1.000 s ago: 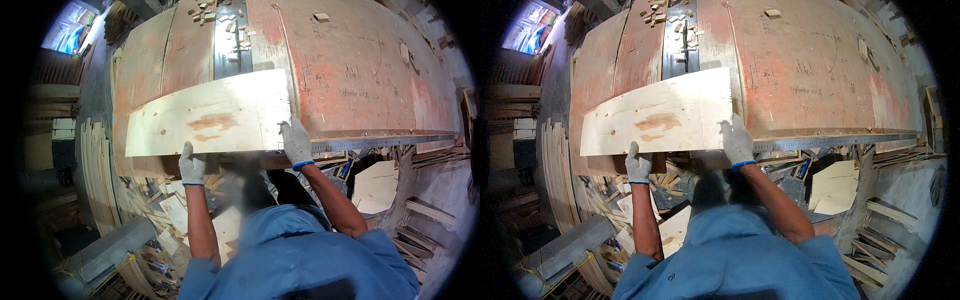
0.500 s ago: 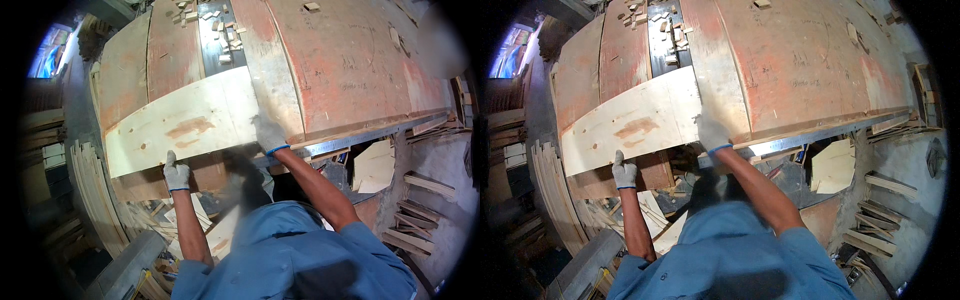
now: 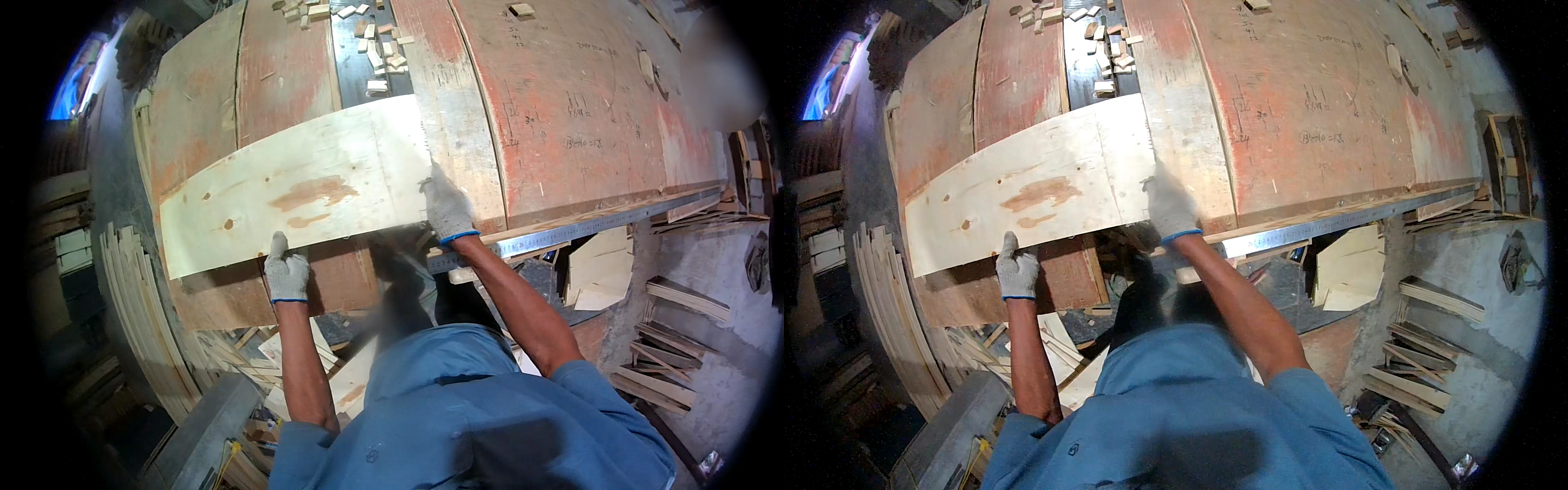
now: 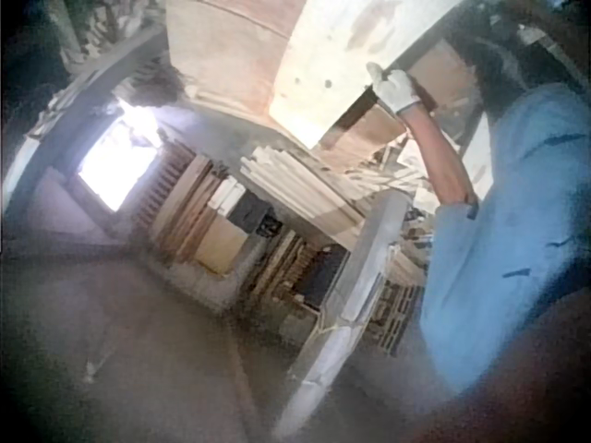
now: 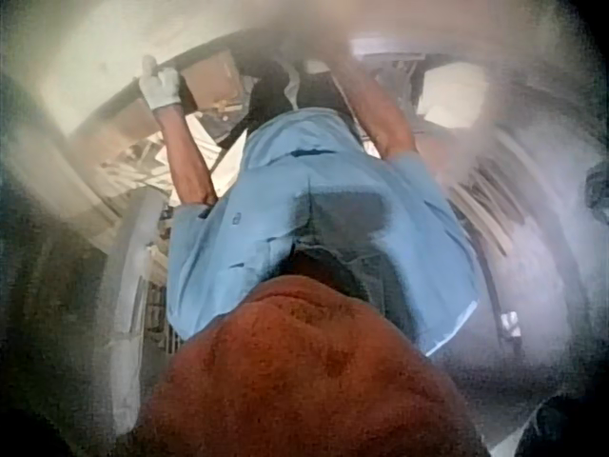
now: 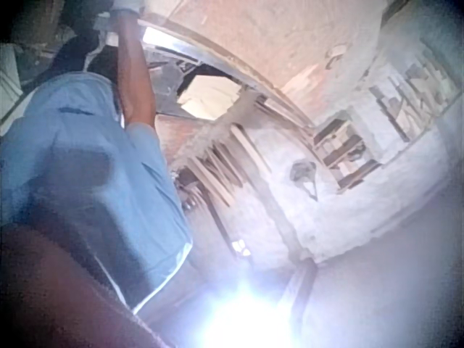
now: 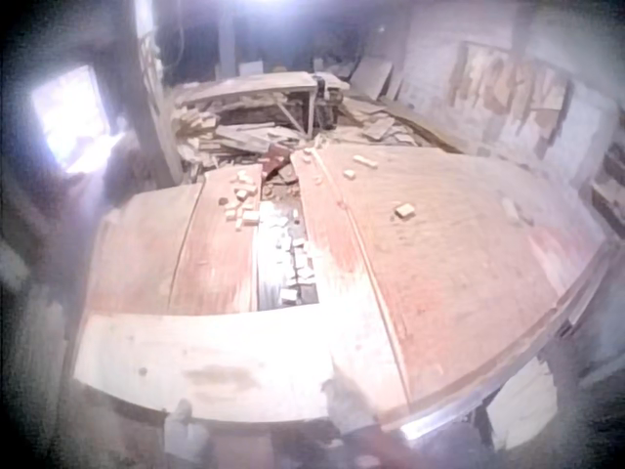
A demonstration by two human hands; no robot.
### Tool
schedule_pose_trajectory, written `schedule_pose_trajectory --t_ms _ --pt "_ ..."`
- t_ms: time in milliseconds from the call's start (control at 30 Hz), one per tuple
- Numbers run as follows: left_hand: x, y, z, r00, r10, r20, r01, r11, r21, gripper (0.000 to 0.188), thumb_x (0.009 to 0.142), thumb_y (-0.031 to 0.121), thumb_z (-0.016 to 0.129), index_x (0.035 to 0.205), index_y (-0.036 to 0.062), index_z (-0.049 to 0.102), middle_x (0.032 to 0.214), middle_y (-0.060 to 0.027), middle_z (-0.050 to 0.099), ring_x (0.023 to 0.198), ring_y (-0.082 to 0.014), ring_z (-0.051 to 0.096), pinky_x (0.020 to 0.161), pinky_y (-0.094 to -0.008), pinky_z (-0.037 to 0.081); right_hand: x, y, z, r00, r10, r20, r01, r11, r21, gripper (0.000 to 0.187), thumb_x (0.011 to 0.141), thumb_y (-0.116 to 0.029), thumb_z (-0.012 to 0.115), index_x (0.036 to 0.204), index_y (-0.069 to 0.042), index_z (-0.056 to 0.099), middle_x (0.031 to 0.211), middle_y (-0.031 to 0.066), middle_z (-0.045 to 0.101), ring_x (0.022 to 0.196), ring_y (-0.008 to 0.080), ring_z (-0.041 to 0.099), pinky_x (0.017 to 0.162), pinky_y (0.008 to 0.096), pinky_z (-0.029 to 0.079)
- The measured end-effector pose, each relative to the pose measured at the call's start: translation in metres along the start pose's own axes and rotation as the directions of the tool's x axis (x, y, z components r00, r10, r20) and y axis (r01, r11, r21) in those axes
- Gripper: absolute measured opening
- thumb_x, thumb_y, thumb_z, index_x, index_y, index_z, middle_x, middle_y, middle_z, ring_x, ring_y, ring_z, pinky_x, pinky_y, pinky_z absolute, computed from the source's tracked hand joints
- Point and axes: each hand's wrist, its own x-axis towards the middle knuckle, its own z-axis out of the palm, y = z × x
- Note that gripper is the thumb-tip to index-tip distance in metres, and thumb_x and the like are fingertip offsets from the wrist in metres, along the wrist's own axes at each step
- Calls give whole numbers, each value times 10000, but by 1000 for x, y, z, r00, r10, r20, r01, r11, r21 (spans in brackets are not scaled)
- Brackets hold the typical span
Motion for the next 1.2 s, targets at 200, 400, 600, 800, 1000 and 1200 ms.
schedule_pose_trajectory --t_ms 200,400,600,800,1000,1200 --pt "-5 5 19 999 -19 -31 18 1000 -21 289 968 117 697 1219 -4 621 1202 -129 684 1108 -259 661 1003 -433 561 5 -4 -1 999 38 22 -39 998 51 408 996 -287 447 1386 -185 513 1048 146 725 959 395 688 852 499 522" --pt "2 6 33 998 7 -63 -7 1000 8 279 981 156 695 1191 -18 637 1164 -125 692 1059 -249 670 979 -388 562 11 -13 -3 1000 -11 -19 12 998 57 332 1001 -240 438 1296 -116 524 1016 213 691 953 432 656 846 528 498" --pt "10 5 32 999 -14 29 18 994 -111 338 987 100 657 1286 -34 575 1304 -181 638 1207 -313 619 1074 -472 523 20 -19 -6 999 47 21 -48 998 49 303 1005 -231 433 1250 -87 539 1020 234 682 972 434 649 854 530 492" --pt "13 6 31 998 -28 -59 23 996 -91 357 989 92 645 1312 -34 557 1342 -200 617 1238 -339 603 1087 -501 514 20 -15 -2 999 53 9 -53 999 5 365 1004 -296 433 1338 -173 515 1020 193 710 938 438 673 836 539 514" --pt "13 4 35 1000 -6 -28 3 995 -96 361 989 89 643 1315 -36 552 1339 -199 615 1237 -344 601 1088 -504 511 24 -11 1 998 57 10 -57 998 4 384 1001 -307 434 1364 -214 514 1026 166 721 919 436 683 824 542 519" --pt "23 6 36 1000 1 4 -1 997 -82 352 992 89 643 1313 -28 557 1324 -177 625 1228 -327 603 1083 -499 513 31 -5 7 1000 27 12 -27 999 -20 303 1014 -272 438 1273 -139 524 1016 185 709 939 426 675 829 539 509"
